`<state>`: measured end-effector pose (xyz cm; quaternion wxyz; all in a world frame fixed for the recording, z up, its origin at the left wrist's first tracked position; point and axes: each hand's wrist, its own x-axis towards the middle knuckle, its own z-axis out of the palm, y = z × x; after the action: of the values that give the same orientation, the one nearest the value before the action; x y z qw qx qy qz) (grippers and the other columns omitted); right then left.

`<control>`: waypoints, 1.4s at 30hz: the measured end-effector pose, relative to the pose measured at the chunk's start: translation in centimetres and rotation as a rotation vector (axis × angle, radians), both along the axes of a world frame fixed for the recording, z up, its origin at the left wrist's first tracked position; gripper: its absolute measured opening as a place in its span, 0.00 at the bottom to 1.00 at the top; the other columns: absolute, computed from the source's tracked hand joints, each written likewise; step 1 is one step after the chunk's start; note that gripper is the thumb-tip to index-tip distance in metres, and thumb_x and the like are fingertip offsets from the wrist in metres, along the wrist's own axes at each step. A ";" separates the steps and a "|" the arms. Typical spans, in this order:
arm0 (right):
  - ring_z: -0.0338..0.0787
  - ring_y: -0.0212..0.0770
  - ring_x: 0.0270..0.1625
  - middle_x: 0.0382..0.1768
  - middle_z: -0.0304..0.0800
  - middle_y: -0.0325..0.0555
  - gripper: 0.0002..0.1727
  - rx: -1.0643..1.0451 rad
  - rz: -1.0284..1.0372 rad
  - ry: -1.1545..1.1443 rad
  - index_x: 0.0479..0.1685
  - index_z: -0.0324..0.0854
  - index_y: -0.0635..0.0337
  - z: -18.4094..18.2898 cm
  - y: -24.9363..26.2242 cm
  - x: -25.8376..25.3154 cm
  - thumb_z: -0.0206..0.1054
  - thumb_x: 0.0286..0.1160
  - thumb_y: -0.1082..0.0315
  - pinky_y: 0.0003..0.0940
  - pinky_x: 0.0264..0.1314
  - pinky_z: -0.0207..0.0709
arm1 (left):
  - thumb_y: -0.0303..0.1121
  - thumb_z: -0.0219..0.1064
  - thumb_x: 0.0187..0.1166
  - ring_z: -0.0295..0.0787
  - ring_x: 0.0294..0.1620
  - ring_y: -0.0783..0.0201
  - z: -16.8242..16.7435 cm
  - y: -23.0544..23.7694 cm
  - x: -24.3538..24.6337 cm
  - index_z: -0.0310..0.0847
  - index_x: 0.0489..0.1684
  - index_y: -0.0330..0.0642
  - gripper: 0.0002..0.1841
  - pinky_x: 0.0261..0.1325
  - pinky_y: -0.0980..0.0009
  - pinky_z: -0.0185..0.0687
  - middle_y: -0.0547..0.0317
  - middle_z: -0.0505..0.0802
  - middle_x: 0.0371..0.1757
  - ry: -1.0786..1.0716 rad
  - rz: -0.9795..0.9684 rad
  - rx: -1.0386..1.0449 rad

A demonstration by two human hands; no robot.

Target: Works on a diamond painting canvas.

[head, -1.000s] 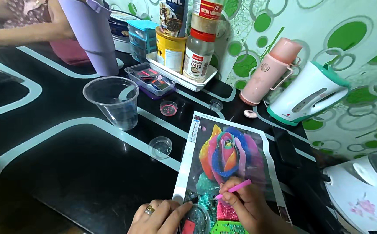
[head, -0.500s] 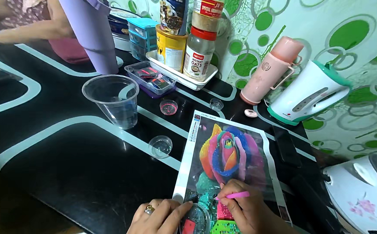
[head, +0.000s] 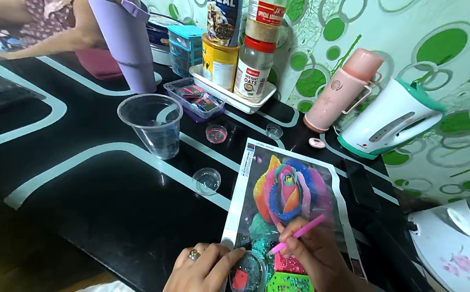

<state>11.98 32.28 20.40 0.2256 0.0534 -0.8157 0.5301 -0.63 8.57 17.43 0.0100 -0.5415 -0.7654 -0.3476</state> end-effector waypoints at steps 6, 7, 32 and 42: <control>0.90 0.27 0.45 0.37 0.86 0.42 0.14 0.318 0.039 0.065 0.45 0.78 0.58 1.0 -2.1 0.0 0.55 0.92 0.58 0.35 0.83 0.71 | 0.70 0.66 0.69 0.88 0.50 0.52 -0.4 0.2 0.0 0.89 0.63 0.52 0.35 0.53 0.50 0.76 0.53 0.93 0.47 0.033 0.018 0.035; 0.90 0.28 0.46 0.37 0.87 0.42 0.14 0.344 0.040 0.066 0.45 0.78 0.58 1.0 -2.2 0.0 0.55 0.92 0.59 0.36 0.84 0.70 | 0.70 0.66 0.69 0.88 0.51 0.52 -0.5 0.2 0.0 0.89 0.63 0.52 0.35 0.53 0.51 0.76 0.54 0.93 0.47 0.036 0.021 0.039; 0.90 0.26 0.44 0.36 0.88 0.42 0.15 0.372 0.016 0.010 0.45 0.80 0.59 -0.1 -2.8 -0.5 0.55 0.92 0.58 0.34 0.84 0.70 | 0.71 0.64 0.70 0.87 0.49 0.56 -0.9 0.3 0.1 0.89 0.62 0.55 0.34 0.53 0.53 0.76 0.57 0.93 0.47 0.067 0.031 0.073; 0.90 0.26 0.46 0.37 0.89 0.41 0.13 0.360 0.035 0.011 0.44 0.80 0.59 -0.3 -2.8 -0.5 0.56 0.91 0.60 0.36 0.86 0.67 | 0.71 0.64 0.69 0.87 0.49 0.55 -1.0 0.3 0.0 0.89 0.62 0.56 0.34 0.52 0.53 0.77 0.57 0.93 0.47 0.074 0.036 0.074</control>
<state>11.52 29.45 20.10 0.2076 0.1097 -0.8951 0.3791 -0.59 8.89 16.46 0.0644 -0.5393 -0.7608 -0.3552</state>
